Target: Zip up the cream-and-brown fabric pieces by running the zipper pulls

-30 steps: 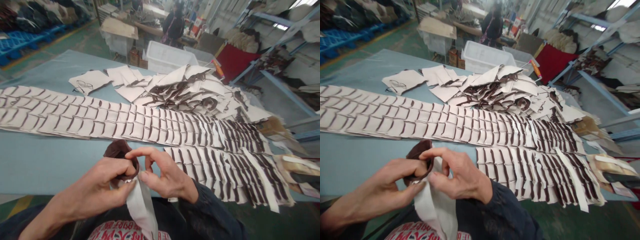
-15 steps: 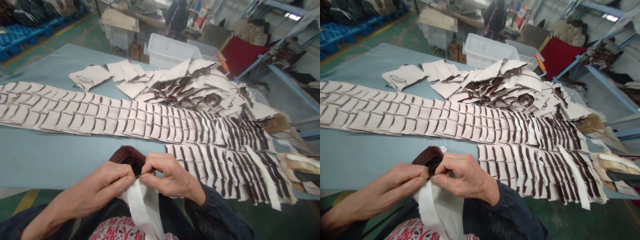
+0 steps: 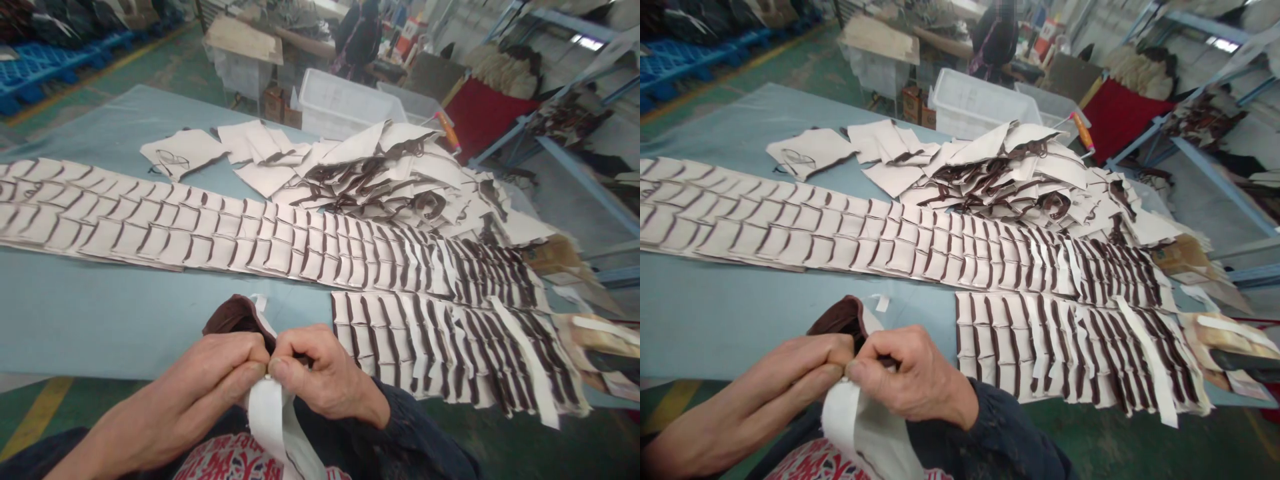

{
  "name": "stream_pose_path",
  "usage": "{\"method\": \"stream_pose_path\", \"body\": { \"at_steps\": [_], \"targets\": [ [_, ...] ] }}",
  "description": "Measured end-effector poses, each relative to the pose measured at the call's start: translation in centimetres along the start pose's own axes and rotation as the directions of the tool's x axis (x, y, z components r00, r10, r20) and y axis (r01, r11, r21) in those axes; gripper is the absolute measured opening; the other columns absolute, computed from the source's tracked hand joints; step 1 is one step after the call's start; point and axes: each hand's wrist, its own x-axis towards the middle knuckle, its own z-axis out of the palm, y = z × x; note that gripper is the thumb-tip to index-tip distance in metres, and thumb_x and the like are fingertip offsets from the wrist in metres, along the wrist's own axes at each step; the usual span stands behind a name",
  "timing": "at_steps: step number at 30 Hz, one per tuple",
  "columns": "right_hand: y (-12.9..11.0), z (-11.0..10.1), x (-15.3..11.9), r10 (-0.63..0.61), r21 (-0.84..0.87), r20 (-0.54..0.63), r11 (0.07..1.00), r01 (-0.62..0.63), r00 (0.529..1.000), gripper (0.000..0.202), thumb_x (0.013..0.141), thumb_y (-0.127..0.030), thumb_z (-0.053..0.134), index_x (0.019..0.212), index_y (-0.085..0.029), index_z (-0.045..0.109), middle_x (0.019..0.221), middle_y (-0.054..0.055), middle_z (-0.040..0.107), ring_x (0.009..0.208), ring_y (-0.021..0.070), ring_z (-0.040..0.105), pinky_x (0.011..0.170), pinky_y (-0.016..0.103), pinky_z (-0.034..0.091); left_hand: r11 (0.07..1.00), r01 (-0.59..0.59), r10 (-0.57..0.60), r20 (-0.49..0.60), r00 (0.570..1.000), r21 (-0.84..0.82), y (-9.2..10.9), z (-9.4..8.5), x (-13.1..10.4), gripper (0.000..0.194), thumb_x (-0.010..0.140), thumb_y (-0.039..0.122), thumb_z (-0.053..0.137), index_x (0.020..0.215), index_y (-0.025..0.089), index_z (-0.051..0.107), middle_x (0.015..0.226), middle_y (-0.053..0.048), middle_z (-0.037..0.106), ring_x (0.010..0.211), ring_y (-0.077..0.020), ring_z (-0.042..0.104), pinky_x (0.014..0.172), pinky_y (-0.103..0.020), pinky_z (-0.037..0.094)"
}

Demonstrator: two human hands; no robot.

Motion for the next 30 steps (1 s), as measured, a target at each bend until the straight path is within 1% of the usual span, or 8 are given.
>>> {"method": "stream_pose_path", "body": {
  "at_steps": [5,11,15,18,21,24,27,30],
  "targets": [
    [0.4,2.3,-0.3,-0.032,0.076,-0.139,0.996,0.043,0.990,0.044,0.105,-0.045,0.073,0.074,-0.029,0.046,0.061,-0.009,0.041,0.054,0.0108,0.037,0.054,0.027,0.034,0.999,-0.039,0.040,-0.033,0.999,0.002,0.2,0.7,-0.6,0.031,0.125,0.025,0.062,0.095,0.028,0.073,0.083,0.005,0.078,0.068,-0.0162,0.069,0.071,-0.025,0.055],
    [1.0,4.5,0.7,0.043,0.229,-0.322,0.973,0.034,0.946,0.074,0.111,-0.091,0.062,0.074,-0.030,0.040,0.063,-0.007,0.039,0.057,0.0130,0.034,0.054,0.029,0.033,0.992,-0.110,0.122,-0.322,0.939,0.056,-1.5,4.5,-0.5,0.037,0.127,0.021,0.048,0.096,0.027,0.066,0.084,-0.001,0.073,0.075,-0.0215,0.067,0.075,-0.034,0.056],
    [1.6,2.5,1.3,0.054,0.143,-0.206,0.989,-0.025,0.977,0.081,0.109,-0.100,0.060,0.075,-0.030,0.041,0.065,-0.008,0.040,0.060,0.0131,0.035,0.057,0.029,0.035,0.993,-0.102,0.118,-0.300,0.947,0.067,-2.1,4.4,0.4,0.036,0.126,0.020,0.050,0.093,0.027,0.063,0.083,0.002,0.073,0.072,-0.0186,0.067,0.070,-0.029,0.055],
    [1.2,0.4,1.1,0.028,0.059,-0.065,0.998,-0.024,0.998,0.074,0.114,-0.090,0.066,0.078,-0.028,0.048,0.069,-0.007,0.047,0.064,0.0139,0.041,0.062,0.029,0.041,0.998,-0.064,0.064,-0.204,0.977,0.005,-1.7,2.9,0.6,0.037,0.126,0.025,0.051,0.091,0.027,0.061,0.081,0.003,0.071,0.070,-0.0179,0.066,0.070,-0.028,0.056],
    [0.3,-0.9,0.7,0.043,-0.014,-0.019,0.999,-0.043,0.999,0.046,0.119,-0.058,0.070,0.087,-0.027,0.055,0.076,-0.006,0.053,0.068,0.0144,0.045,0.069,0.028,0.046,0.987,0.070,-0.082,-0.079,0.993,-0.147,-1.4,1.8,0.6,0.037,0.122,0.034,0.057,0.085,0.027,0.057,0.076,0.005,0.061,0.068,-0.0180,0.058,0.068,-0.030,0.050],
    [-0.2,-0.9,0.4,0.037,-0.076,0.024,0.997,-0.035,0.999,0.024,0.111,-0.032,0.068,0.091,-0.027,0.056,0.079,-0.006,0.055,0.070,0.0145,0.048,0.070,0.027,0.045,0.936,0.187,-0.185,0.034,0.982,-0.299,-1.5,1.6,0.5,0.046,0.112,0.036,0.073,0.076,0.027,0.046,0.068,0.009,0.044,0.063,-0.0149,0.040,0.062,-0.030,0.034],
    [-0.1,0.3,0.0,0.009,-0.046,0.056,0.999,-0.007,0.998,0.023,0.109,-0.030,0.069,0.092,-0.028,0.054,0.081,-0.006,0.057,0.071,0.0150,0.051,0.072,0.027,0.046,0.882,0.252,-0.249,0.059,0.967,-0.399,-1.5,2.2,0.0,0.060,0.113,0.047,0.078,0.073,0.027,0.038,0.070,0.009,0.038,0.065,-0.0147,0.036,0.063,-0.031,0.030],
    [0.6,1.4,-1.0,0.017,0.016,-0.012,1.000,-0.016,1.000,0.035,0.117,-0.046,0.071,0.091,-0.028,0.056,0.080,-0.004,0.060,0.071,0.0168,0.054,0.072,0.028,0.048,0.826,0.273,-0.299,0.027,0.954,-0.493,-1.4,3.5,-0.9,0.076,0.114,0.081,0.073,0.073,0.028,0.035,0.070,0.007,0.038,0.066,-0.0155,0.033,0.062,-0.033,0.030]
  ]
}}
